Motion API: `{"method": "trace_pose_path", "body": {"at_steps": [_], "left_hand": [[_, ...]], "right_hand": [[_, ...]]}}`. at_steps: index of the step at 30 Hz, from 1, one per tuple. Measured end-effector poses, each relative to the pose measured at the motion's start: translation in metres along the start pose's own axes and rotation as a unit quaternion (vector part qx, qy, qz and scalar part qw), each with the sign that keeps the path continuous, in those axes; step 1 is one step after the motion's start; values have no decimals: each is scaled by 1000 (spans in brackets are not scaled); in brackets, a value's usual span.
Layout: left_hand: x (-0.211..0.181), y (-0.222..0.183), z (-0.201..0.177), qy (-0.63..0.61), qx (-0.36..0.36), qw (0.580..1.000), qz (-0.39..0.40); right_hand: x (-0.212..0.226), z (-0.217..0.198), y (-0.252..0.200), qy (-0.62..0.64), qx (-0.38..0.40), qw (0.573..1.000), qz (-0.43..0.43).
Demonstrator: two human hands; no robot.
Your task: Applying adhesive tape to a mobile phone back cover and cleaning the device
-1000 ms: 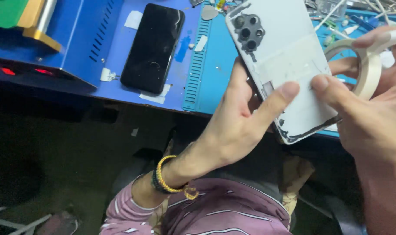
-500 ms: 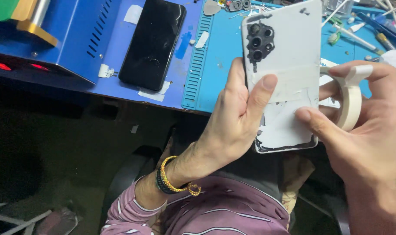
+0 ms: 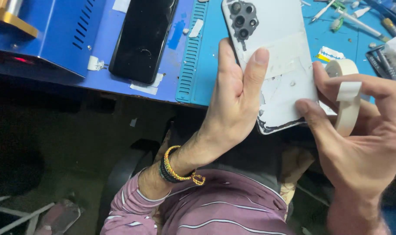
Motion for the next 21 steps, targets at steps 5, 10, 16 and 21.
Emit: {"method": "trace_pose_path", "body": {"at_steps": [5, 10, 16, 21], "left_hand": [[13, 2, 7, -24, -27, 999, 33], [23, 3, 7, -43, -32, 998, 35], [16, 4, -1, 1, -11, 1000, 18], [-2, 3, -2, 10, 23, 999, 37]], "right_hand": [[1, 2, -6, -24, 19, 999, 28], [-8, 1, -7, -37, 21, 999, 5], [6, -3, 13, 67, 32, 988, 134], [-47, -24, 17, 208, 74, 961, 166]]}}
Point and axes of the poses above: each hand's wrist, its own y-axis towards the middle knuckle, its own z-axis out of the palm, x = y × z, the point moved 1 cm from there along y, towards the middle knuckle, and after that the axes turned 13 degrees about x, right-handed, at the moved point
